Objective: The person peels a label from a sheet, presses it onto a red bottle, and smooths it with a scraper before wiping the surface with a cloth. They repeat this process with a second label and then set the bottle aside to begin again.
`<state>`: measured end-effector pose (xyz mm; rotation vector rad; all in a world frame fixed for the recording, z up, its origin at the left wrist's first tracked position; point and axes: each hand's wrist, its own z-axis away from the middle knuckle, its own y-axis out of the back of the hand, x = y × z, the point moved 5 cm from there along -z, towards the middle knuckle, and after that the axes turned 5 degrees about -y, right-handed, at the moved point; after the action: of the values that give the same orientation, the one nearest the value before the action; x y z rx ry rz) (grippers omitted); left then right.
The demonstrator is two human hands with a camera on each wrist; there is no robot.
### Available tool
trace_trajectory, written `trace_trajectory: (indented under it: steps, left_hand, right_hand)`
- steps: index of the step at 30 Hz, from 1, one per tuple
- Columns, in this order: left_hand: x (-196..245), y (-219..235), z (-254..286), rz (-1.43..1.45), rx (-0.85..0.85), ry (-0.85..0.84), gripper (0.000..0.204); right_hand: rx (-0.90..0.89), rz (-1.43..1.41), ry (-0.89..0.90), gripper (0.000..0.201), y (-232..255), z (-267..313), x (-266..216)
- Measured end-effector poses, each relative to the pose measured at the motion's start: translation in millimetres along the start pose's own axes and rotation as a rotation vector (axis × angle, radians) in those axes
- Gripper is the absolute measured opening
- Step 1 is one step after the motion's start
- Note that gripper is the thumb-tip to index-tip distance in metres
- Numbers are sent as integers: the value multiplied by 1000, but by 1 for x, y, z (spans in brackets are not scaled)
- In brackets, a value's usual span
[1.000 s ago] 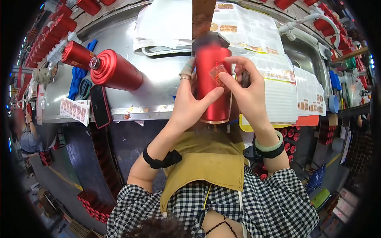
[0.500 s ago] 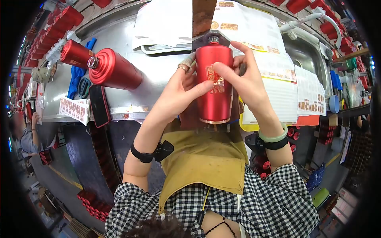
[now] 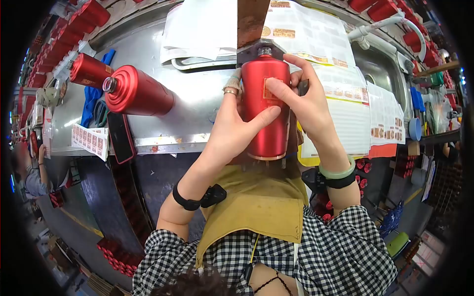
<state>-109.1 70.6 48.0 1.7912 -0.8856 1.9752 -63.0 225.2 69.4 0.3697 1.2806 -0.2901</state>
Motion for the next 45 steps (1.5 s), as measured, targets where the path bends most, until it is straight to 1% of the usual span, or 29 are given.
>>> trace_trajectory:
  steps: [2, 4, 6, 7, 8, 10, 13, 15, 19, 22, 24, 29, 32, 41, 45]
  left_hand:
    - [2, -2, 2, 8, 0, -13, 86]
    - [4, -3, 3, 17, -1, -28, 86]
    - [3, -1, 3, 58, 15, 26, 89]
    - [2, 0, 3, 59, 17, 26, 89]
    - [-1, 2, 3, 40, 18, 30, 91]
    - [-6, 4, 3, 22, 20, 31, 94]
    - [-6, 4, 5, 39, 6, -15, 98]
    - [-3, 2, 6, -8, -17, -30, 100]
    - [-3, 1, 6, 0, -10, -12, 100]
    - [-4, 1, 5, 10, 1, -18, 100]
    - [0, 1, 6, -63, -16, -14, 99]
    - [-2, 0, 6, -36, 3, -30, 97]
    - [-2, 0, 5, -46, 6, -25, 96]
    - [-3, 0, 6, -22, 8, -32, 95]
    - [-3, -1, 6, -10, 21, -18, 94]
  right_hand:
    - [-8, 35, -11, 76, -1, 0, 0]
    - [6, 142, 44, 79, -1, -1, -1]
    - [-2, 153, 23, 79, -1, 0, -6]
    - [-9, 163, 1, 80, -1, 0, -6]
    - [-12, 164, 1, 80, -1, 0, -5]
    - [5, 26, -46, 79, 2, -2, 1]
    - [-3, 3, -21, 78, 0, -1, 4]
    - [4, 28, -13, 77, 1, 0, 3]
    - [27, 64, 26, 74, 1, -1, 4]
    - [32, 55, -3, 74, -1, -2, 4]
    - [28, 66, -8, 74, 0, -1, 1]
    - [18, 78, 12, 73, -2, -1, 1]
    - [9, 32, 6, 72, -3, -1, -1]
    - [26, 96, 16, 72, -1, -2, 1]
    - [16, 43, 6, 72, -4, 0, -1]
